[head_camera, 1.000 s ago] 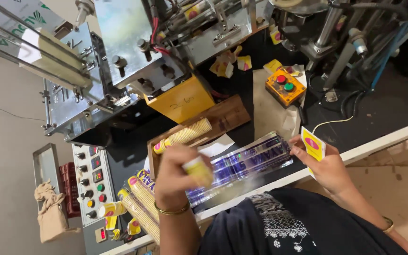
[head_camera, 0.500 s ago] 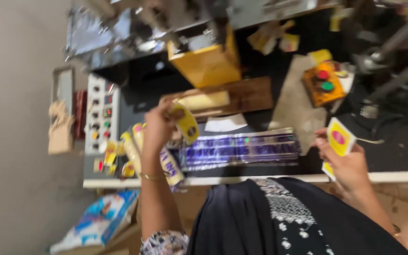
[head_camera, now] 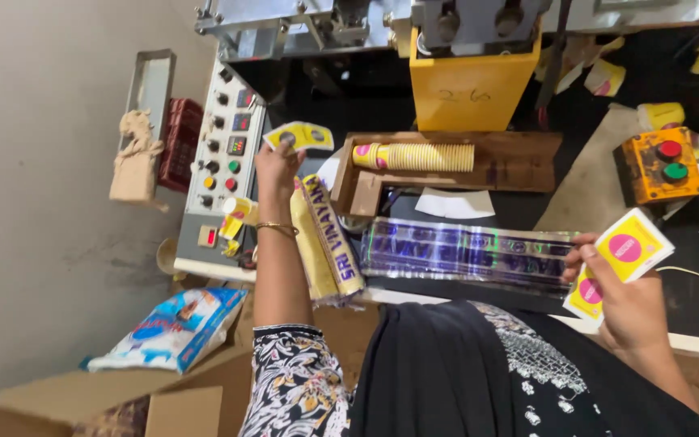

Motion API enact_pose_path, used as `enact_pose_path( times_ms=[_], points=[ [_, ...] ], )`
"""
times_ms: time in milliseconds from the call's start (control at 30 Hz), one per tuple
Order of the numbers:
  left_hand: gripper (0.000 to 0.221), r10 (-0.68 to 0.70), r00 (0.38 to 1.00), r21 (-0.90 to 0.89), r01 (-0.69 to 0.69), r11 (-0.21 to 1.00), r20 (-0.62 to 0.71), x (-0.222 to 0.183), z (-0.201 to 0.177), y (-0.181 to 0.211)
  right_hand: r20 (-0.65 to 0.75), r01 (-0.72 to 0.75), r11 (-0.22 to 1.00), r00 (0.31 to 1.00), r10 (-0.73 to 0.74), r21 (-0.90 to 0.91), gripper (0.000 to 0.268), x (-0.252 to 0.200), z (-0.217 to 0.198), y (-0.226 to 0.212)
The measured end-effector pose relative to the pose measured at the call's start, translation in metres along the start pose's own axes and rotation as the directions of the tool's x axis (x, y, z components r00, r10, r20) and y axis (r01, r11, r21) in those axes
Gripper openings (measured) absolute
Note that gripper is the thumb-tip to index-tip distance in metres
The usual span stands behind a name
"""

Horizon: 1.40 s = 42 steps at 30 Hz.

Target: The person is packaging stacks of yellow and white paper cups into plastic sleeves, sealing them with stickers, and placing the finished packs into a cardboard shipping box.

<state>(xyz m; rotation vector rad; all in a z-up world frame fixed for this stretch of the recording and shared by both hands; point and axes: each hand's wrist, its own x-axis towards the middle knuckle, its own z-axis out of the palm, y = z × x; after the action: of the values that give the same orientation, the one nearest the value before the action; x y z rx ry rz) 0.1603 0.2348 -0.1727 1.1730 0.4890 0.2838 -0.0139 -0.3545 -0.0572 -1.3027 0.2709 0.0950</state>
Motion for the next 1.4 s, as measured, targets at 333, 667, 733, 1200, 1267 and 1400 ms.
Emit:
enact_pose_path(
  times_ms=[333, 667, 733, 1200, 1267, 1400],
  points=[
    [0.040, 0.133, 0.978, 0.766, 0.036, 0.642, -0.157, 0.046, -0.010, -0.011, -0.103, -0.059, 0.994, 0.993, 0.050, -0.090, 0.021, -0.018, 0.087, -0.002],
    [0.033, 0.221, 0.974, 0.986, 0.018, 0.167, -0.055, 0.016, 0.009, 0.033, -0.183, -0.098, 0.986, 0.981, 0.072, -0.136, 0.024, -0.036, 0.162, 0.004],
    [0.035, 0.202, 0.979, 0.981, -0.024, 0.192, -0.016, -0.006, 0.024, 0.063, -0.196, -0.102, 0.984, 0.978, 0.072, -0.148, 0.026, -0.038, 0.170, 0.010],
    [0.057, -0.175, 0.648, 0.423, -0.248, 0.872, 0.741, -0.224, 0.094, 0.084, 0.130, -0.048, 0.840, 0.991, -0.027, 0.540, 0.063, -0.015, 0.256, 0.003],
    [0.090, 0.049, 0.585, 0.236, -0.401, 0.885, 0.810, -0.243, 0.097, 0.090, 0.130, -0.023, 0.819, 0.989, -0.063, 0.573, 0.075, -0.010, 0.270, 0.001],
    [0.101, 0.155, 0.567, 0.232, -0.551, 0.802, 0.809, -0.250, 0.099, 0.084, 0.007, 0.003, 0.918, 1.000, -0.006, 0.396, 0.075, -0.004, 0.268, 0.022]
  ],
)
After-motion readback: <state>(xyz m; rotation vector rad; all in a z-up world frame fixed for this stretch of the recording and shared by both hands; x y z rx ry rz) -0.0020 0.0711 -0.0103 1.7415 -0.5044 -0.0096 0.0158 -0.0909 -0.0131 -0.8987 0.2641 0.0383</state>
